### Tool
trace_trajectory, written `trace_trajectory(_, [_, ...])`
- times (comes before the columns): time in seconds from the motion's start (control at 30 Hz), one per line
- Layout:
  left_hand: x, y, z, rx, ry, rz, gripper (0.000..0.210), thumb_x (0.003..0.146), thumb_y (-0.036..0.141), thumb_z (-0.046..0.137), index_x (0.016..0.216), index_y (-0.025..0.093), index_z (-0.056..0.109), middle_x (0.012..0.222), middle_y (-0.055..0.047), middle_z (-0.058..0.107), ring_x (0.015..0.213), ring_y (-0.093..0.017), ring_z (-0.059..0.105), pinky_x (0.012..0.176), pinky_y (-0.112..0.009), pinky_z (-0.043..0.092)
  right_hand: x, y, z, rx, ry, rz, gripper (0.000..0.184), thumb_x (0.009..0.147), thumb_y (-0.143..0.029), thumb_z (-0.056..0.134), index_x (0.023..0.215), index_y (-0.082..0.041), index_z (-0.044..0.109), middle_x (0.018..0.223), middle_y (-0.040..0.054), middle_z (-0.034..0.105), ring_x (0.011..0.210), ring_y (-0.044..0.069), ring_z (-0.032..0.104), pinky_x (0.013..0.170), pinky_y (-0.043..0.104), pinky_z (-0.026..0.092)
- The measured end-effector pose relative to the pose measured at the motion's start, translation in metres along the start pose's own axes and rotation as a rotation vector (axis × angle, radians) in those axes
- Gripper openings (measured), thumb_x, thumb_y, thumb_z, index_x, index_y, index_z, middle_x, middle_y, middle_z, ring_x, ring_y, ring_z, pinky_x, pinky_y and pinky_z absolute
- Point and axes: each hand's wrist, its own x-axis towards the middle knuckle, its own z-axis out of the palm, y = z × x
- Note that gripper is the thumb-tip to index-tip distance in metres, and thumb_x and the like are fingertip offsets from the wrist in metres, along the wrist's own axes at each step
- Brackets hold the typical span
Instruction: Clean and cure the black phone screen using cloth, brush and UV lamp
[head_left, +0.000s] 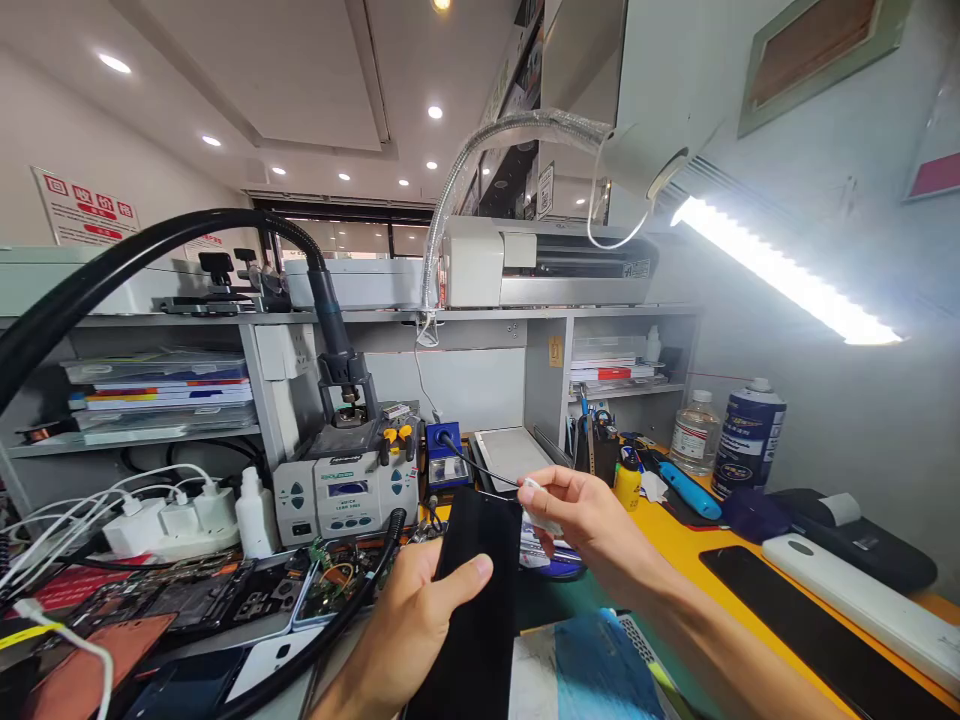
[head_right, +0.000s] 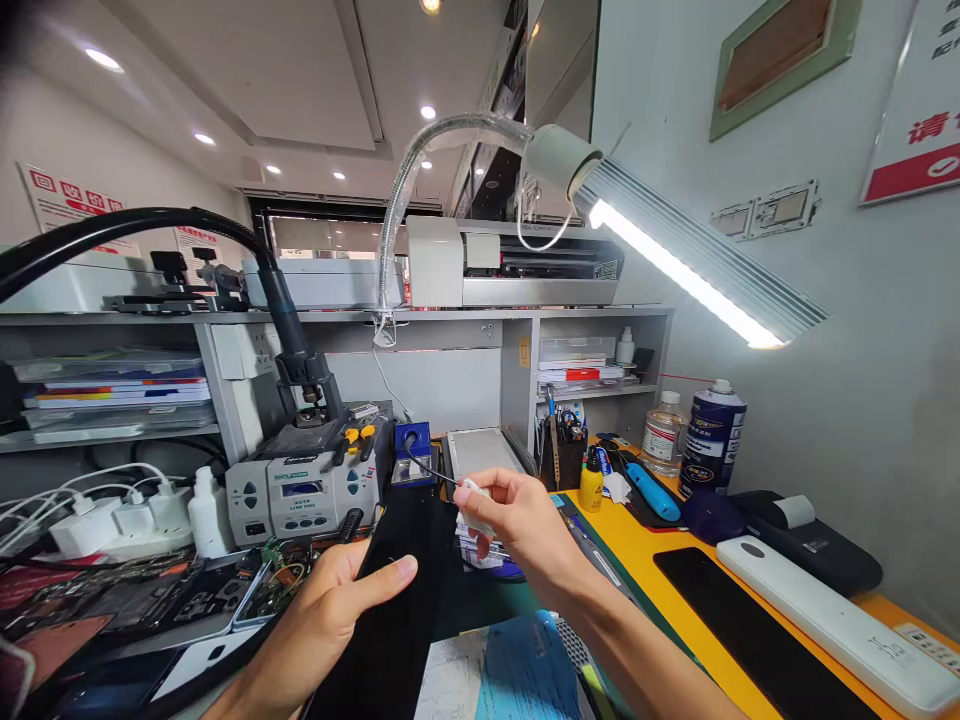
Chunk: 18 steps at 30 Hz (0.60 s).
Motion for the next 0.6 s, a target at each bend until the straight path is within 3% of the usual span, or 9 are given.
trace_trajectory(0.2, [-0.002,-0.001,-0.002,0.058,-0.008,-0.047,0.034,0.084,0.047,0.067,0.094,0.015,0.074,0.072,-0.004,0.068,0.068,-0.018,0.059,0.064,-0.026,0.045,-0.001,-0.002,0.0,-0.035,-0.105,0.058,0.042,0.067,-0.049,0.087,0.078,-0.017,0.061,0.065,-0.0051,0.051,0.052,0.008,0.041,0.047,0.021,0.037])
trace_trajectory(0.37, [-0.003,0.001,0.002,0.143,-0.065,0.036,0.035,0.085,0.048,0.063,0.088,0.014,0.071,0.072,-0.002,0.061,0.068,-0.016,0.052,0.065,-0.026,0.04,-0.005,-0.003,0.002,-0.071,-0.158,0.095,0.042,0.069,-0.05,0.085,0.08,-0.016,0.061,0.065,-0.0045,0.053,0.053,0.008,0.042,0.048,0.021,0.037])
trace_trajectory(0.6, [-0.006,-0.005,0.011,0.342,-0.071,-0.004,0.038,0.084,0.052,0.06,0.075,0.015,0.057,0.066,0.003,0.04,0.06,-0.011,0.031,0.054,-0.026,0.024,-0.009,0.002,0.015,-0.151,-0.126,0.072,0.047,0.069,-0.056,0.083,0.07,-0.016,0.058,0.063,-0.0039,0.051,0.056,0.009,0.039,0.052,0.022,0.029])
